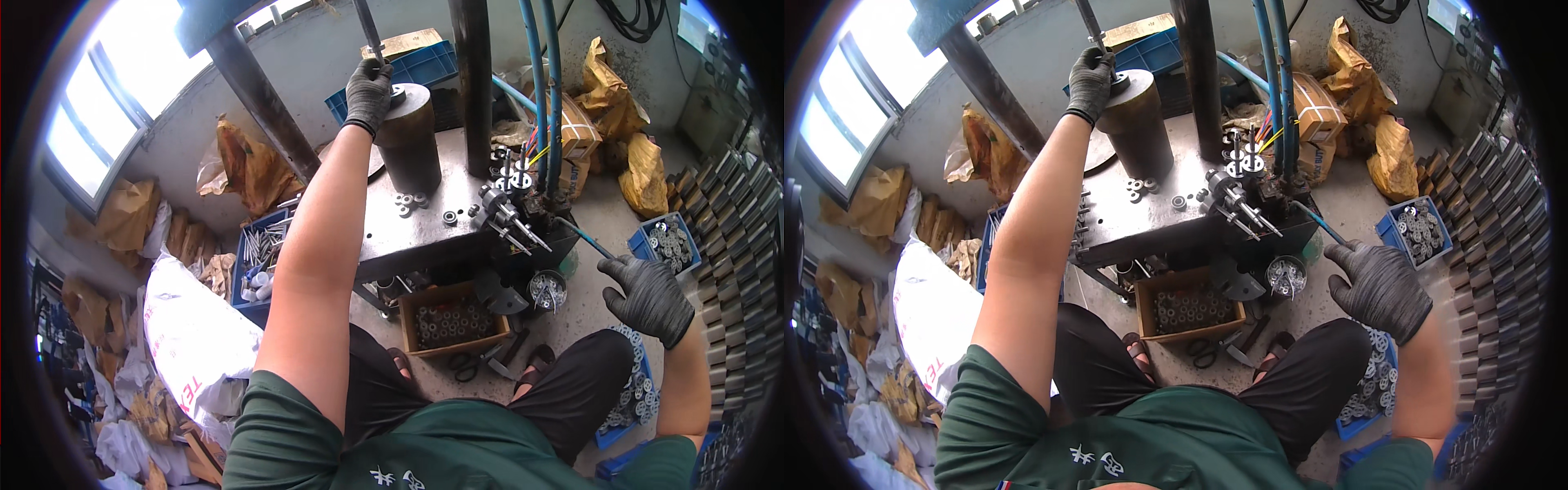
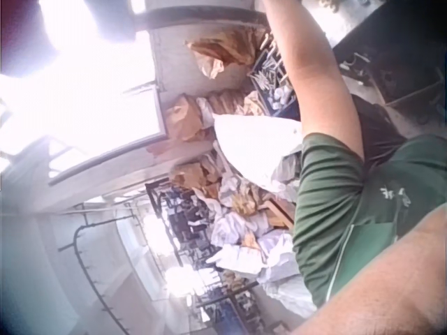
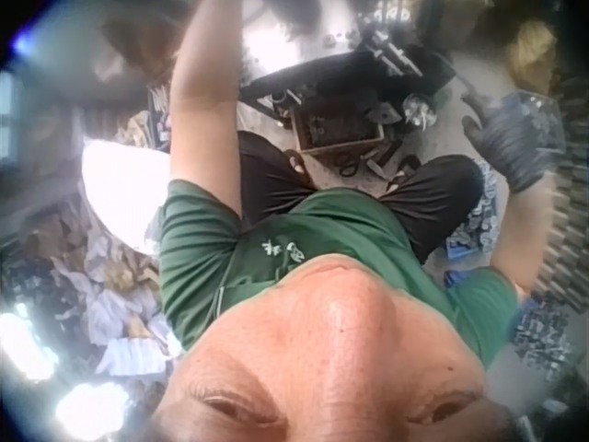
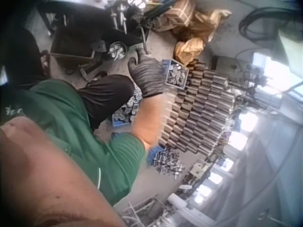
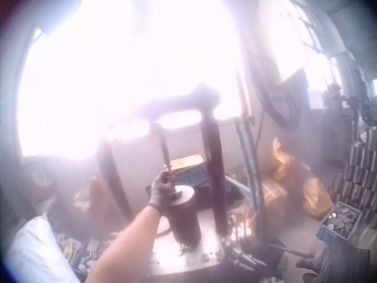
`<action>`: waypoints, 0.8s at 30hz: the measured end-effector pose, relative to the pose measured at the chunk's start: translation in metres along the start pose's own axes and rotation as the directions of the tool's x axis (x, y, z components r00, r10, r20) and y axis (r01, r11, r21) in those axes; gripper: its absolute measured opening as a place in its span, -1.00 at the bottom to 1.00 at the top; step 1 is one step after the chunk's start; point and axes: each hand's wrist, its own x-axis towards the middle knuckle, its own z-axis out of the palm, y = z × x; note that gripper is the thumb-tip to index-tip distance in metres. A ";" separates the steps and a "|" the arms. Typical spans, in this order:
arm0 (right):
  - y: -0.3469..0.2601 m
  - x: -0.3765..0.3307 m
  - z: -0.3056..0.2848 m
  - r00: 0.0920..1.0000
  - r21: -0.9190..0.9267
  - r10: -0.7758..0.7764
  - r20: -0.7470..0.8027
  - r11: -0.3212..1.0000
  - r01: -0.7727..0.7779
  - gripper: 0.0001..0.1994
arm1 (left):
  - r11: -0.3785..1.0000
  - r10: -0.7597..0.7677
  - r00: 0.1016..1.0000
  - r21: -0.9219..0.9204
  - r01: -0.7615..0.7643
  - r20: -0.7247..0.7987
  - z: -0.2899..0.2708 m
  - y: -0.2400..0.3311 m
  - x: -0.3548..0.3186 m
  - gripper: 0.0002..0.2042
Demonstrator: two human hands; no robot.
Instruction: Using a manual press machine to assemble metal components into a shaft assembly.
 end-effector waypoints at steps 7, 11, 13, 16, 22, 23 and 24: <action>-0.009 -0.035 0.043 0.992 0.075 0.105 -0.074 0.992 -0.099 -0.83 | 0.998 0.049 0.999 0.043 -0.049 0.012 -0.002 -0.011 0.003 -0.85; -0.016 -0.053 0.061 0.983 0.066 0.146 -0.111 0.988 -0.139 -0.91 | 1.000 -0.001 0.999 0.003 0.000 0.032 0.002 0.002 -0.002 -0.83; -0.019 -0.053 0.064 0.968 0.063 0.183 -0.170 0.983 -0.175 -0.90 | 0.997 0.058 0.998 0.045 -0.058 0.005 0.001 0.006 -0.004 -0.82; -0.022 -0.050 0.065 0.959 0.069 0.202 -0.198 0.979 -0.192 -0.87 | 0.998 0.031 1.000 0.063 -0.031 -0.001 -0.003 0.000 -0.001 -0.82; -0.020 -0.048 0.064 0.953 0.097 0.227 -0.201 0.973 -0.211 -0.83 | 0.993 0.037 0.999 0.114 -0.034 -0.019 -0.001 0.006 -0.006 -0.82; -0.020 -0.047 0.064 0.953 0.095 0.227 -0.200 0.973 -0.212 -0.83 | 0.993 0.036 0.999 0.113 -0.033 -0.019 -0.001 0.007 -0.006 -0.82; -0.020 -0.047 0.064 0.952 0.098 0.231 -0.203 0.972 -0.215 -0.83 | 0.991 0.032 0.999 0.128 -0.030 -0.014 -0.001 0.007 -0.006 -0.81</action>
